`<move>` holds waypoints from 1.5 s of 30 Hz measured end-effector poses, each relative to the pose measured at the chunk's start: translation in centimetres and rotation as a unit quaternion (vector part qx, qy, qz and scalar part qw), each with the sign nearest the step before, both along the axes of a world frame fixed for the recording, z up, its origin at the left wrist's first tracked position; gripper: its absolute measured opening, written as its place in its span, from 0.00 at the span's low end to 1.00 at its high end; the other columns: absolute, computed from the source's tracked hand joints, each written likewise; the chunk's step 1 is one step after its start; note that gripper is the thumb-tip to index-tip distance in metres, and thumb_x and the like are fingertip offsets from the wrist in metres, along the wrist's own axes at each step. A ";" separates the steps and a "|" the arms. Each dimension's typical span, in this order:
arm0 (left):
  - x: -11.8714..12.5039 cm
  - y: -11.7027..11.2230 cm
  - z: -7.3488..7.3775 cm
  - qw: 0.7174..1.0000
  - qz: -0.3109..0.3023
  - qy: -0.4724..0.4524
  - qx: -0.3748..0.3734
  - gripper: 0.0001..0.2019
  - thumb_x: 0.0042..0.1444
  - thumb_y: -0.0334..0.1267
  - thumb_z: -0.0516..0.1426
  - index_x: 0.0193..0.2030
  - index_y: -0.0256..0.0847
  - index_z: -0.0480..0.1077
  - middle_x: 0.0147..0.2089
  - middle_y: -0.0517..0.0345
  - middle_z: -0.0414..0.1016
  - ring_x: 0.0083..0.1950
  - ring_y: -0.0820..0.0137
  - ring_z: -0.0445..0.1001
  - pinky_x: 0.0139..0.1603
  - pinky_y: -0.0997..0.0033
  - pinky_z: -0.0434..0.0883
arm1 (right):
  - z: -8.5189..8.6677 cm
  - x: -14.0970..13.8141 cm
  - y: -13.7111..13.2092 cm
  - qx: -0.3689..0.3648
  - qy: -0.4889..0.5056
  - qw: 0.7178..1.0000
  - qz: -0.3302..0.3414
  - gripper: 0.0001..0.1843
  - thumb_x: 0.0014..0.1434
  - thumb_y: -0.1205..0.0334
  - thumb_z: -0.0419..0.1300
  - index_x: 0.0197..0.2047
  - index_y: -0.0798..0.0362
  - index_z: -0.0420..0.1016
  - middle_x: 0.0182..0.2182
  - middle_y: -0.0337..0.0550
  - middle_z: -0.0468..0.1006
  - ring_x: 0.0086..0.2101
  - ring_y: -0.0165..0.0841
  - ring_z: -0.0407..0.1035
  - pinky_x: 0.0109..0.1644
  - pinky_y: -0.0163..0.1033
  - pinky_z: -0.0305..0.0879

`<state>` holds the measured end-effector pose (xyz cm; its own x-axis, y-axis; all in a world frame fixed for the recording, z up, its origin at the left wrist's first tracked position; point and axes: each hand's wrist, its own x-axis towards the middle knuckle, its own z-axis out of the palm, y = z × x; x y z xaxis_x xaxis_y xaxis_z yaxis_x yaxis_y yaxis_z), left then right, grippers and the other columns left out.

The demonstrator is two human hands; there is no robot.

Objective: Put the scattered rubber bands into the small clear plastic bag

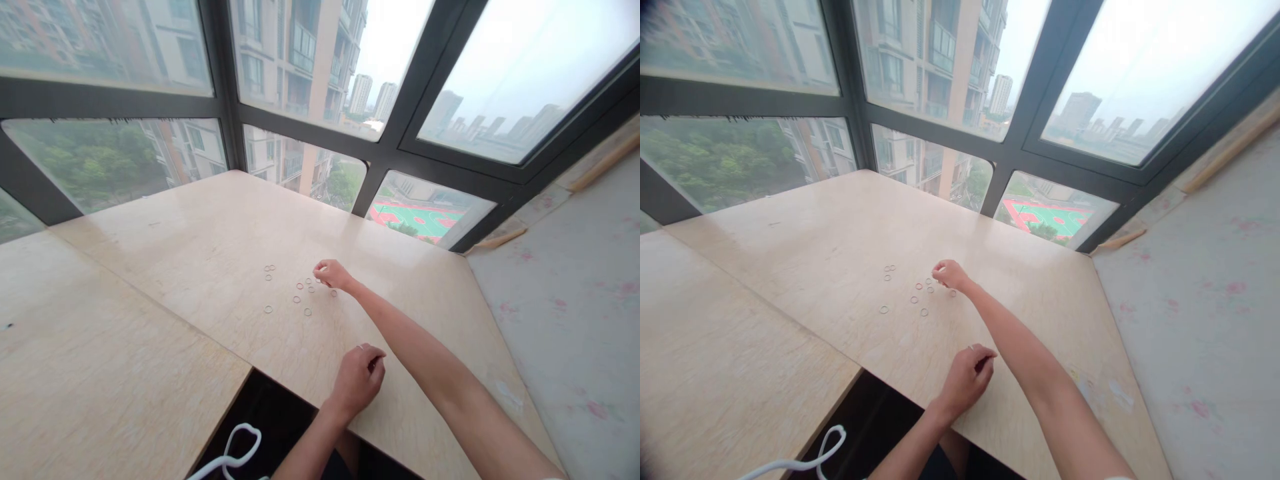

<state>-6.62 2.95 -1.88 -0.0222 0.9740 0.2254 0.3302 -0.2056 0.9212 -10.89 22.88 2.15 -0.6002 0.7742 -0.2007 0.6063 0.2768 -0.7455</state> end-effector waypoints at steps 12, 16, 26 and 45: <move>0.0 0.1 0.2 1.000 0.005 -0.003 0.002 0.10 0.58 0.31 0.52 0.39 0.39 0.75 0.36 0.54 0.79 0.36 0.68 0.75 0.41 0.67 0.70 | 2.1 16.6 -4.3 -0.074 0.112 0.985 -0.107 0.15 0.48 0.51 0.61 0.33 0.54 0.67 0.11 0.27 0.62 0.12 0.21 0.51 0.14 0.26 0.44; 0.0 0.3 0.1 1.000 0.007 0.002 0.008 0.10 0.58 0.33 0.52 0.38 0.40 0.75 0.37 0.54 0.79 0.37 0.67 0.75 0.40 0.67 0.71 | 3.5 24.3 -6.1 -0.058 0.099 0.981 -0.157 0.14 0.48 0.53 0.61 0.32 0.55 0.68 0.11 0.27 0.62 0.12 0.21 0.51 0.14 0.26 0.43; -0.2 0.9 -0.1 0.999 0.011 0.029 0.021 0.10 0.58 0.38 0.52 0.38 0.41 0.75 0.37 0.55 0.80 0.37 0.66 0.77 0.38 0.67 0.74 | 5.4 37.5 -12.9 0.092 0.034 0.934 -0.344 0.11 0.50 0.54 0.58 0.32 0.53 0.67 0.12 0.28 0.63 0.13 0.24 0.53 0.17 0.29 0.47; -0.1 0.7 0.2 0.998 0.016 0.057 0.018 0.11 0.58 0.40 0.53 0.38 0.41 0.75 0.38 0.54 0.80 0.38 0.65 0.78 0.38 0.67 0.75 | 1.0 37.4 -18.6 0.231 0.003 0.917 -0.324 0.12 0.60 0.54 0.53 0.35 0.52 0.73 0.14 0.28 0.55 0.17 0.29 0.57 0.25 0.34 0.54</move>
